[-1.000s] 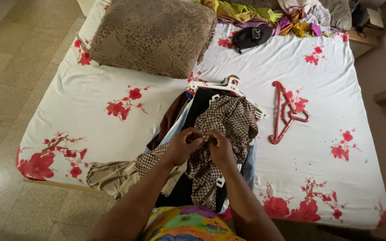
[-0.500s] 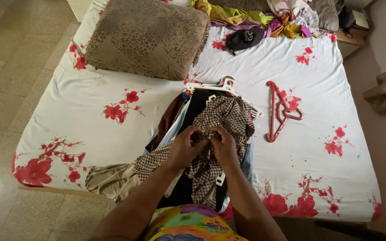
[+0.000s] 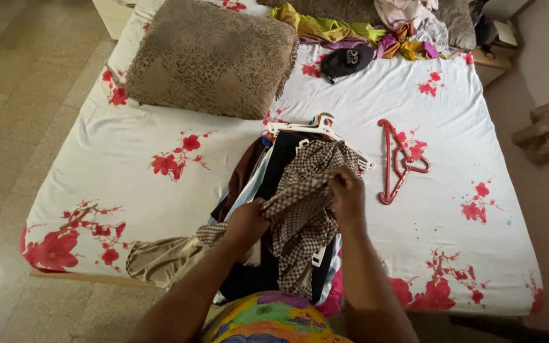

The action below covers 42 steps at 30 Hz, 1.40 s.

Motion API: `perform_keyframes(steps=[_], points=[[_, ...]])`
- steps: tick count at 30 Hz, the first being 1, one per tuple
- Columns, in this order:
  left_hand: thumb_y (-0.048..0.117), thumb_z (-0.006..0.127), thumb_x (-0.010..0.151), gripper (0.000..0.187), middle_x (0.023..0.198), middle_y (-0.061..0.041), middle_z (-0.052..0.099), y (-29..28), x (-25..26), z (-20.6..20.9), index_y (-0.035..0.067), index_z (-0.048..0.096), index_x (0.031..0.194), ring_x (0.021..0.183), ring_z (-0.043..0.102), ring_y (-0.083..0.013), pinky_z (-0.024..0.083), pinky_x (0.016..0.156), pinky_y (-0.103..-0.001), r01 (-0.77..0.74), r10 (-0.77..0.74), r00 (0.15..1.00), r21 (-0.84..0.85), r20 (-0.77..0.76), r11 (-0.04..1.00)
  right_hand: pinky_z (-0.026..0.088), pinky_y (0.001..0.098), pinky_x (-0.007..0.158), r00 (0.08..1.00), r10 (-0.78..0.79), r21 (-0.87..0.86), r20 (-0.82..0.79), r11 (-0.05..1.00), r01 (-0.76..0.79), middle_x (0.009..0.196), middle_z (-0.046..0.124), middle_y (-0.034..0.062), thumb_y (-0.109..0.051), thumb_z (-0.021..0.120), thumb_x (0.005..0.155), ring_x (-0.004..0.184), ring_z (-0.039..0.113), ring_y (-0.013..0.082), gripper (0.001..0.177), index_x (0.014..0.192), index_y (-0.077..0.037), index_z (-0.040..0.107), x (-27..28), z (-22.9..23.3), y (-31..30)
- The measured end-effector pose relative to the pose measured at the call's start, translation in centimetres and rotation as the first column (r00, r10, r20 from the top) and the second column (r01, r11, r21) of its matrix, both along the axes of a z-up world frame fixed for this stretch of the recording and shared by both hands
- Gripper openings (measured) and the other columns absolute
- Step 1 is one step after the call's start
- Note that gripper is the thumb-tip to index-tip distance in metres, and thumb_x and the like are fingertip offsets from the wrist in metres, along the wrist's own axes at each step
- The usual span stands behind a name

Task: Placing various items of clothing onto plastic hangers on a bed in a bedroom.

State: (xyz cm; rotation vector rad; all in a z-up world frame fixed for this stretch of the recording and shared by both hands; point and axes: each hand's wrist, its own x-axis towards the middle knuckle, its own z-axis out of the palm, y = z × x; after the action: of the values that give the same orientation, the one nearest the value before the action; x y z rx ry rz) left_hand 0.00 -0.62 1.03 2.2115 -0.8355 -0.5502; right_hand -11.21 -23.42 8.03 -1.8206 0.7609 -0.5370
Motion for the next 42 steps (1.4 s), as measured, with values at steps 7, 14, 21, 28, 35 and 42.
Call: perform_keyframes(steps=[7,14,21,28,35,42], points=[[0.019,0.079,0.076,0.037,0.098,-0.02,0.074,3.7,2.6,1.1,0.011,0.071,0.111,0.095,0.069,-0.0435,0.054,0.081,-0.051,-0.127,0.132,0.989,-0.086,0.061,0.988,0.042,0.0244,0.064,0.951,-0.056,-0.004,0.303,0.998,0.06,0.086,0.064,-0.0026,0.002,0.059,0.092,0.072,0.052,0.0067,0.019,0.105,-0.003,0.072,-1.1,1.8,-5.8],[0.01,0.078,0.07,0.046,0.094,-0.018,0.078,6.6,4.2,13.0,0.009,0.069,0.115,0.088,0.076,-0.0361,0.058,0.078,-0.044,-0.12,0.095,0.984,-0.171,-0.147,0.978,0.049,0.024,0.075,0.792,-0.128,0.094,0.596,0.992,0.089,0.093,0.068,0.0026,0.007,0.053,0.095,0.082,0.06,0.01,0.018,0.104,0.0,0.067,-1.9,7.5,-9.9],[0.01,0.069,0.078,0.048,0.103,-0.021,0.078,5.6,2.8,10.2,0.008,0.066,0.125,0.095,0.075,-0.038,0.059,0.08,-0.046,-0.029,-0.043,0.968,-0.284,-0.246,0.958,0.052,0.0261,0.084,0.693,-0.034,-0.012,0.72,0.998,0.061,0.097,0.068,0.0044,0.007,0.053,0.1,0.089,0.063,0.0124,0.016,0.106,0.0,0.066,-0.9,9.6,-11.4],[0.024,0.06,0.094,0.044,0.107,-0.025,0.072,5.9,0.8,-5.5,0.012,0.06,0.136,0.097,0.067,-0.0456,0.052,0.085,-0.056,0.11,-0.111,0.994,0.049,0.021,0.993,0.053,0.037,0.075,0.976,-0.176,-0.498,0.127,0.84,0.216,0.096,0.072,0.0157,-0.006,0.066,0.096,0.086,0.07,0.0267,0.01,0.102,-0.002,0.074,-0.4,-5.9,-13.3],[0.032,0.059,0.095,0.036,0.106,-0.019,0.075,6.4,-0.6,-2.8,0.017,0.069,0.126,0.094,0.072,-0.04,0.056,0.084,-0.052,0.123,-0.12,0.992,0.088,-0.036,0.988,0.054,0.04,0.074,0.938,-0.334,-0.498,-0.09,0.831,0.248,0.093,0.075,0.0188,-0.009,0.072,0.09,0.085,0.072,0.0312,0.014,0.101,-0.001,0.076,-1.8,-9.9,-12.8],[0.034,0.069,0.089,0.051,0.116,-0.021,0.069,5.4,-2.1,-7.0,0.012,0.06,0.134,0.091,0.069,-0.044,0.056,0.075,-0.054,0.196,-0.203,0.973,0.073,0.107,0.978,0.053,0.0322,0.071,0.943,-0.33,-0.277,0.034,0.904,0.326,0.092,0.076,0.0126,-0.001,0.064,0.091,0.08,0.07,0.0178,0.019,0.105,-0.001,0.075,-1.8,-10.0,-11.6]])
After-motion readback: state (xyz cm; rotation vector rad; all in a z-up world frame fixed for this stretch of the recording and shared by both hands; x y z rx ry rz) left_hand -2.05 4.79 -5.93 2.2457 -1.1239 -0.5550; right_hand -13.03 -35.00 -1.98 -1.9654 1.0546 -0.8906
